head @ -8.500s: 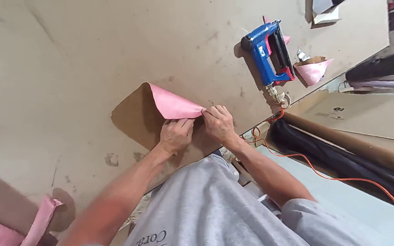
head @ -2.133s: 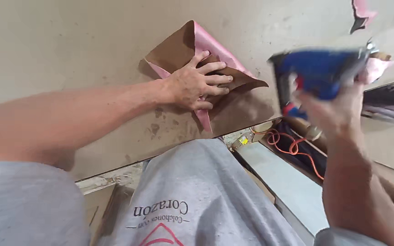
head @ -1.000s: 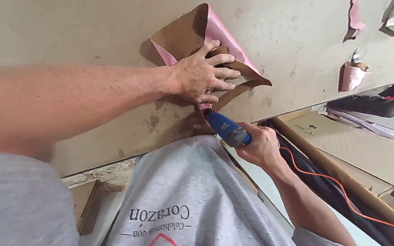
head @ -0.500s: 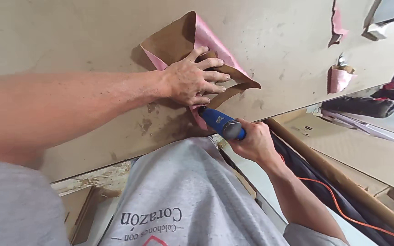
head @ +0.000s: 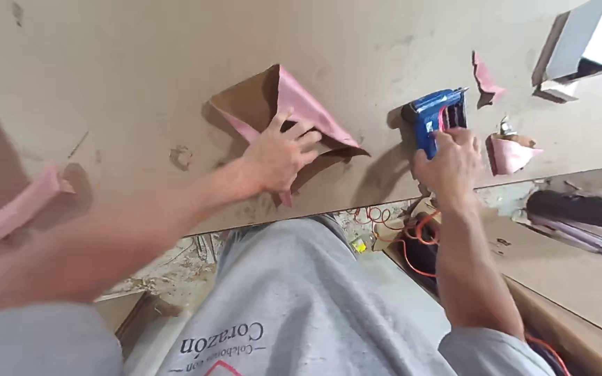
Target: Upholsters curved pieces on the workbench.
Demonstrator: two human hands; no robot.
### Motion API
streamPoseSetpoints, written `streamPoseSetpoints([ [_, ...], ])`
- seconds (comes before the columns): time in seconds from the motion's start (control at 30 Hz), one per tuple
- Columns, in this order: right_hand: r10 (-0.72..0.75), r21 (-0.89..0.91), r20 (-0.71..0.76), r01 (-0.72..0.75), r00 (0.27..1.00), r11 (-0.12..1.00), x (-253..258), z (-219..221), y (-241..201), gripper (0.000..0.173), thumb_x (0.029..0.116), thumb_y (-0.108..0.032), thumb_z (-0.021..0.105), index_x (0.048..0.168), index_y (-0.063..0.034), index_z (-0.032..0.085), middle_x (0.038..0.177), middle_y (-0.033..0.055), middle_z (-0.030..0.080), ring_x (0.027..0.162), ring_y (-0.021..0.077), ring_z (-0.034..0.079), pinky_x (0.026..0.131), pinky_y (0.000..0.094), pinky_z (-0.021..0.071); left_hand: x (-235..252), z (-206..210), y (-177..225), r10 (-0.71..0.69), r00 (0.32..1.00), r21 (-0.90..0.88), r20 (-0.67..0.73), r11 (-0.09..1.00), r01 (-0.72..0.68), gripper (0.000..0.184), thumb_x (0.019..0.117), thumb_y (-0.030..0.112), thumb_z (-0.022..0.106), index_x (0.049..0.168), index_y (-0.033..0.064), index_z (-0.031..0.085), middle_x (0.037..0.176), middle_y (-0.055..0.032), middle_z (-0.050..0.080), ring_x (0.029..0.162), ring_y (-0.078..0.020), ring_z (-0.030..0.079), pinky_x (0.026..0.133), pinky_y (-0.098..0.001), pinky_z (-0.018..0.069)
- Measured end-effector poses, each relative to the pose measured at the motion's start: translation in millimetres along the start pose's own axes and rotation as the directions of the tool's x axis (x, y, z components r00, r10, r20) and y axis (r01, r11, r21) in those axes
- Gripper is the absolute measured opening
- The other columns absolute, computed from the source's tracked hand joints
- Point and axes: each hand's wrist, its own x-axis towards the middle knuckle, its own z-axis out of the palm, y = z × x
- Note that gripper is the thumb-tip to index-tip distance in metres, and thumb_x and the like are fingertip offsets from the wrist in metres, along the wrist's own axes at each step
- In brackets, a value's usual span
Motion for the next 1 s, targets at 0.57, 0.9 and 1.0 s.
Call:
streamPoseSetpoints([
  [0.57, -0.654, 0.328, -0.055, 0.632, 0.755, 0.702, 35.4, 58.3, -115.9, 0.049, 0.0973, -0.034, 0.064, 0.145, -0.0243, 0.059, 0.15, 0.0101, 0.052, 0.143, 0.0336, 0.043, 0.111, 0.0573, 0.0411, 34.1, 22.5, 45.0, -0.767, 0.573, -0.173, -0.287, 0.63, 0.757, 0.041, 0.1047, 0.025, 0.043, 0.14, 0.0105, 0.06, 0.142, -0.0143, 0.059, 0.136, -0.0346, 0.052, 0.11, -0.0552, 0.0414],
  [0.9, -0.49, 0.218, 0.208, 0.448, 0.847, 0.867, 60.3, 73.9, -120.8, 0.085, 0.0923, -0.061, 0.061, 0.165, -0.0344, 0.025, 0.174, 0.0103, 0.002, 0.16, 0.037, -0.004, 0.12, 0.0733, -0.0007, 60.1, 53.7, 13.8, -0.711, 0.609, -0.09, -0.352, 0.673, 0.734, 0.05, 0.1029, 0.021, 0.042, 0.152, 0.016, 0.046, 0.157, -0.0102, 0.046, 0.149, -0.033, 0.038, 0.113, -0.064, 0.0298],
  [1.0, -0.483, 0.211, 0.261, 0.439, 0.836, 0.873, 56.2, 76.0, -117.0, 0.085, 0.0914, -0.066, 0.057, 0.164, -0.0391, 0.023, 0.175, 0.0071, -0.002, 0.16, 0.0363, -0.006, 0.12, 0.0735, -0.0003, 44.1, 59.5, 35.7, -0.519, 0.687, -0.007, -0.508, 0.8, 0.599, 0.028, 0.105, 0.023, 0.05, 0.126, 0.0097, 0.064, 0.144, -0.0134, 0.06, 0.14, -0.0328, 0.05, 0.116, -0.0603, 0.0304],
])
